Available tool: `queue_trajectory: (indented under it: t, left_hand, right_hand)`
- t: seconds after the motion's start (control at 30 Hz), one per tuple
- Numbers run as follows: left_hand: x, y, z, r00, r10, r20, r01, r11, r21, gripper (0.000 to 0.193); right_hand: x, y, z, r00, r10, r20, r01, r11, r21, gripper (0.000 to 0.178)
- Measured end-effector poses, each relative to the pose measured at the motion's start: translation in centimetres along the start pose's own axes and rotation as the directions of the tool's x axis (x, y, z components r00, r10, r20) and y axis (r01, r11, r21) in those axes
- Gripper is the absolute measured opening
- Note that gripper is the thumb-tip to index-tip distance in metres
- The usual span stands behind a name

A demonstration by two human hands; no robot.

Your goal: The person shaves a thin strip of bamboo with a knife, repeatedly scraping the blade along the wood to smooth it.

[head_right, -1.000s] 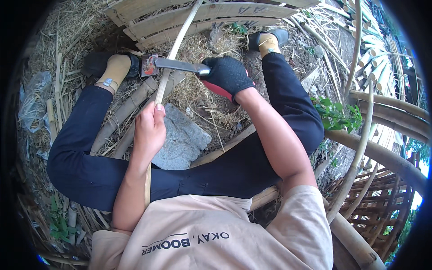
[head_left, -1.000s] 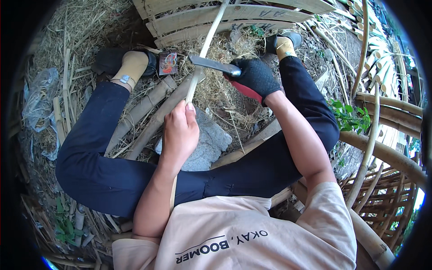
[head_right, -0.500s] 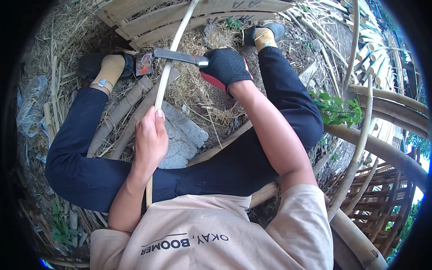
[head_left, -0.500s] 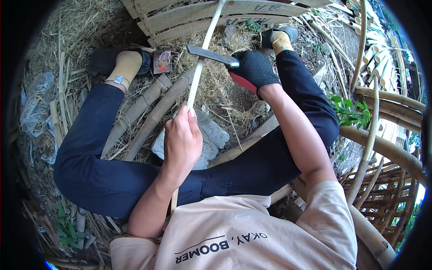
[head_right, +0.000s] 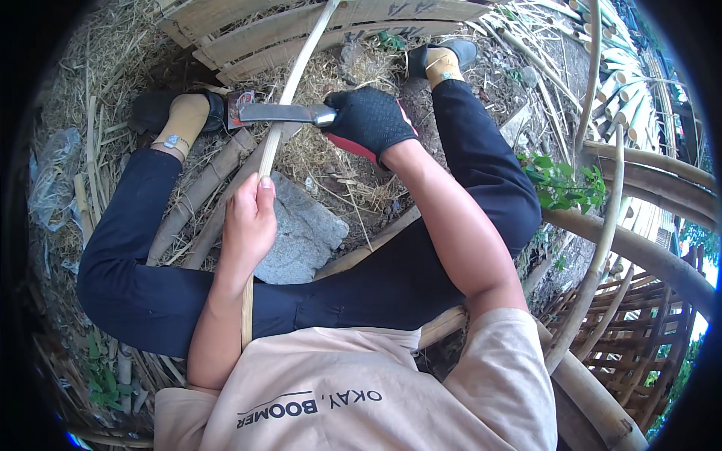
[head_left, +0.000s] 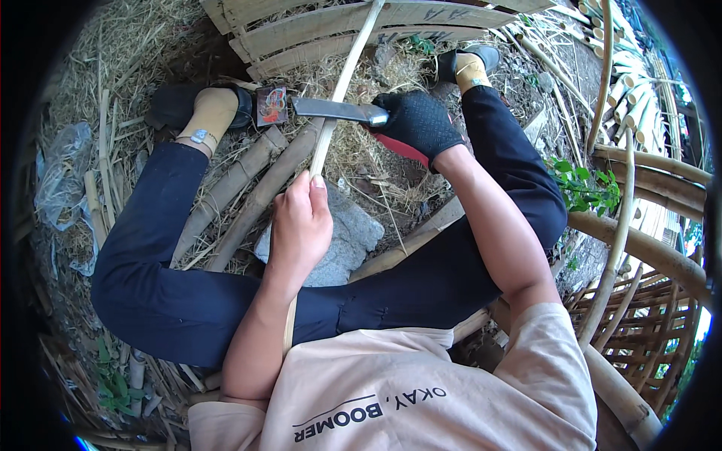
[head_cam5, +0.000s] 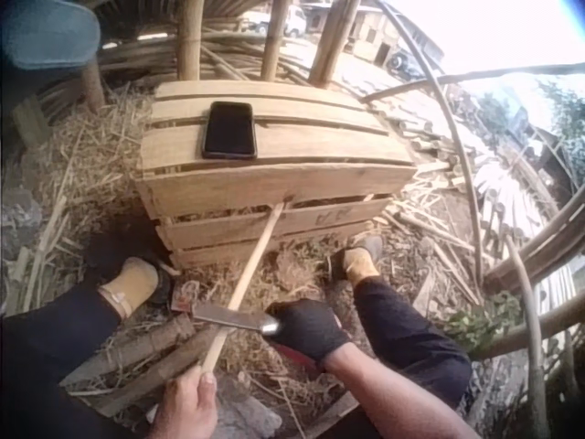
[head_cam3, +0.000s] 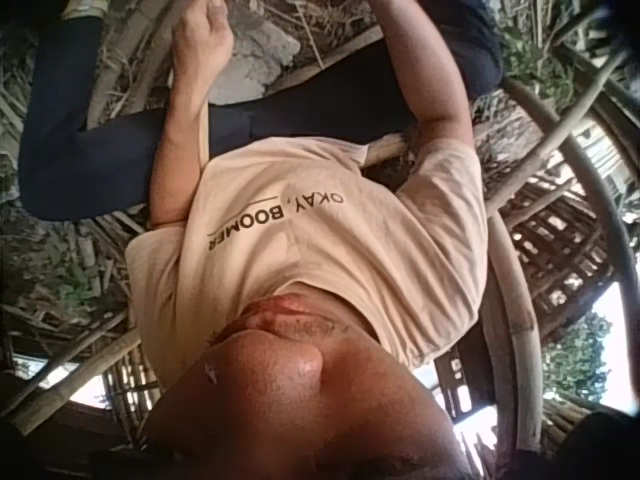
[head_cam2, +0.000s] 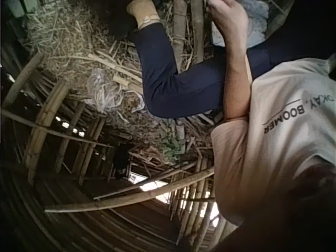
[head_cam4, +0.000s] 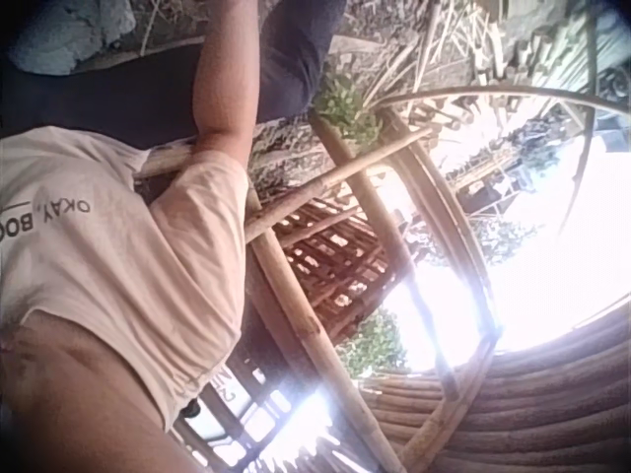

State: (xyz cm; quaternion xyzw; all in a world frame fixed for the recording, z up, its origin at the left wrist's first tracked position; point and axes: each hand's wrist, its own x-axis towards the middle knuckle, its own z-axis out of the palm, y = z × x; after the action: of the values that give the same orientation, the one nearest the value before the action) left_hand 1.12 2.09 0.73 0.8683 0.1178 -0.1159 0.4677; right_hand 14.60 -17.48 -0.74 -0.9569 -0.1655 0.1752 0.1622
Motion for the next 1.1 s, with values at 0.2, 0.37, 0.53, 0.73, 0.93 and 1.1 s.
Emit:
queue_trajectory:
  t: [0.2, 0.37, 0.53, 0.73, 0.93, 1.1]
  left_hand:
    - [-1.2, 0.0, 0.7, 0.996, 0.051, -0.068, -0.050, 0.999, 0.013, 0.033]
    - [-1.5, 1.0, 0.4, 0.998, 0.059, -0.025, -0.057, 0.996, 0.066, 0.029]
    - [-2.4, 0.8, 0.8, 0.997, 0.083, 0.003, -0.083, 0.996, 0.031, 0.031]
    - [-2.9, 1.4, 0.8, 0.996, 0.071, 0.045, -0.071, 0.997, 0.011, 0.028]
    - [-1.3, 0.3, 0.7, 0.996, 0.081, -0.048, -0.078, 0.995, 0.057, 0.030]
    - [-0.7, 0.7, 0.1, 0.996, 0.058, -0.063, -0.051, 0.992, 0.113, 0.030]
  right_hand:
    - [-0.4, -0.7, 0.3, 0.998, -0.024, 0.065, 0.023, 0.999, 0.025, 0.031]
    - [-0.4, 0.1, 0.5, 0.997, -0.076, -0.008, 0.076, 0.996, 0.040, 0.022]
    - [0.1, 1.4, 0.3, 0.996, -0.018, -0.083, 0.021, 0.999, 0.044, 0.028]
    - [1.5, 6.2, -0.8, 0.968, 0.217, -0.123, -0.212, 0.976, 0.056, 0.037]
    - [0.9, 4.1, -1.5, 0.978, 0.176, -0.109, -0.163, 0.980, 0.115, 0.041]
    - [0.5, 1.7, -0.3, 1.000, -0.023, -0.019, 0.025, 0.998, 0.065, 0.038]
